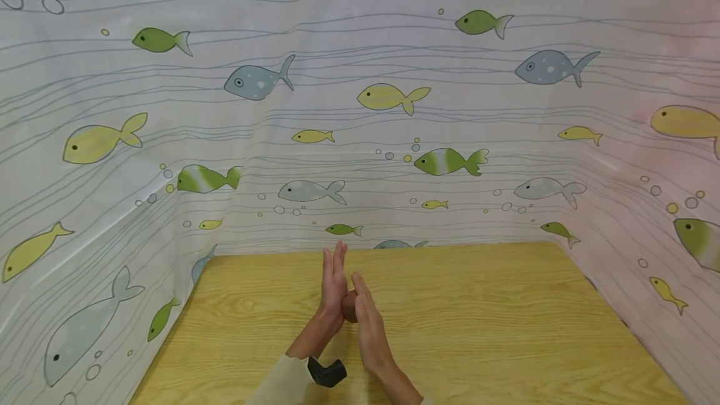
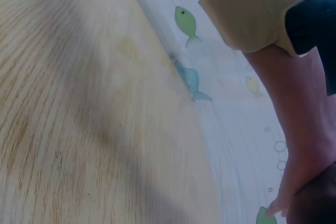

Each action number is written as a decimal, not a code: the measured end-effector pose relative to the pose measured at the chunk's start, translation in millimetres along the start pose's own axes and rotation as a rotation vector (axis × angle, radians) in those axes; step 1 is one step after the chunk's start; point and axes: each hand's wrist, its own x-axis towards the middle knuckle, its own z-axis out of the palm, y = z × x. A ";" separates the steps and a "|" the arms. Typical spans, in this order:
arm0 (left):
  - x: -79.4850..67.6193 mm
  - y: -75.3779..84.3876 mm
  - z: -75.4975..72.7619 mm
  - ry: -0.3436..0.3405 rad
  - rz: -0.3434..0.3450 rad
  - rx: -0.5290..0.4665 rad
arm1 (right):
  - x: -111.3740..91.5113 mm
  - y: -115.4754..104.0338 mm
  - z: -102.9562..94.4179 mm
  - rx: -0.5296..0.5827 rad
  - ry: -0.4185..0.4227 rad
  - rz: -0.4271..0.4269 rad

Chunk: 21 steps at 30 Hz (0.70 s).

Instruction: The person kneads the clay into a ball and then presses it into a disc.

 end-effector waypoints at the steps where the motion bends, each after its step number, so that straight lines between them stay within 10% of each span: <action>1: -0.4 0.1 -0.5 -0.003 0.003 -0.001 | -0.2 -0.7 0.8 -0.011 -0.001 -0.005; 21: -10.8 -3.3 -9.3 -0.036 -0.034 0.048 | -11.4 -25.0 14.3 0.086 0.038 -0.018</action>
